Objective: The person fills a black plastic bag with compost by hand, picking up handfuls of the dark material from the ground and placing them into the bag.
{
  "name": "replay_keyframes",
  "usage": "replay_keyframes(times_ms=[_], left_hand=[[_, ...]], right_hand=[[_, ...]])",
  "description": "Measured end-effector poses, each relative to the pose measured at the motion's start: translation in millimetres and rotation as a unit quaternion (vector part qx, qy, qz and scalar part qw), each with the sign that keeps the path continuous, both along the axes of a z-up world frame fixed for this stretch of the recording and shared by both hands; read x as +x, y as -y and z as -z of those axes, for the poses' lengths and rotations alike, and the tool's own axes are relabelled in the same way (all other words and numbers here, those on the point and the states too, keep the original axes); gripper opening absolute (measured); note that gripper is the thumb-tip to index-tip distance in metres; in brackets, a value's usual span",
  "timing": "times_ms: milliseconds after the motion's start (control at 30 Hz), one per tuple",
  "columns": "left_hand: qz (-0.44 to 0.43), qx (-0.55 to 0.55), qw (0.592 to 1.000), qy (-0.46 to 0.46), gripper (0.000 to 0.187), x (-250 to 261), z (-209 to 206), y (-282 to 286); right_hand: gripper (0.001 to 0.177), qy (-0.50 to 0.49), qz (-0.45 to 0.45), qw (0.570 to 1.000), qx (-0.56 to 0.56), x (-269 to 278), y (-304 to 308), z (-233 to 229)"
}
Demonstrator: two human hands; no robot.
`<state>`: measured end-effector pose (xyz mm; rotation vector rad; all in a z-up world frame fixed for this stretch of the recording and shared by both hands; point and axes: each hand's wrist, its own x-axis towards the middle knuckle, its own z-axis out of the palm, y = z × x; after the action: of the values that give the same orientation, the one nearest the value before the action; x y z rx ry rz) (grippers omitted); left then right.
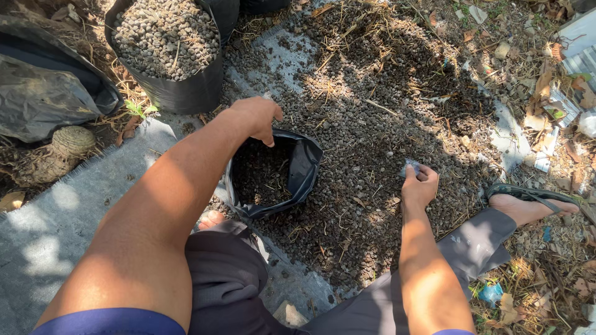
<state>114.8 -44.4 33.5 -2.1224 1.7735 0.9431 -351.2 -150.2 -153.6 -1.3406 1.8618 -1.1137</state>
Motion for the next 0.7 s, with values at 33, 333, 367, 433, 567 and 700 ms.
replay_keyframes(times_ms=[33, 333, 367, 433, 567, 700], left_hand=[[0.033, -0.021, 0.999, 0.002, 0.079, -5.3, 0.8, 2.0], [0.162, -0.168, 0.972, 0.020, 0.037, -37.9, -1.7, 8.0], [0.184, -0.208, 0.960, 0.042, 0.030, -38.7, -7.3, 8.8], [0.146, -0.185, 0.972, 0.028, 0.026, -36.6, -19.7, 13.3], [0.063, 0.104, 0.992, -0.036, 0.026, -41.5, -22.7, 21.8], [0.092, 0.156, 0.983, -0.011, 0.033, -51.4, 9.5, 4.4]], right_hand=[[0.039, 0.015, 0.011, 0.999, 0.033, 7.5, 3.8, 2.5], [0.040, 0.103, -0.019, 0.980, 0.170, 7.5, 18.9, -35.7], [0.039, 0.115, -0.026, 0.976, 0.184, 7.6, 18.5, -39.3], [0.040, 0.116, -0.050, 0.972, 0.197, 12.1, 17.0, -37.7], [0.045, 0.106, -0.107, 0.958, 0.242, 22.1, 13.9, -28.0], [0.048, 0.096, -0.128, 0.948, 0.275, 41.0, 18.7, -38.3]])
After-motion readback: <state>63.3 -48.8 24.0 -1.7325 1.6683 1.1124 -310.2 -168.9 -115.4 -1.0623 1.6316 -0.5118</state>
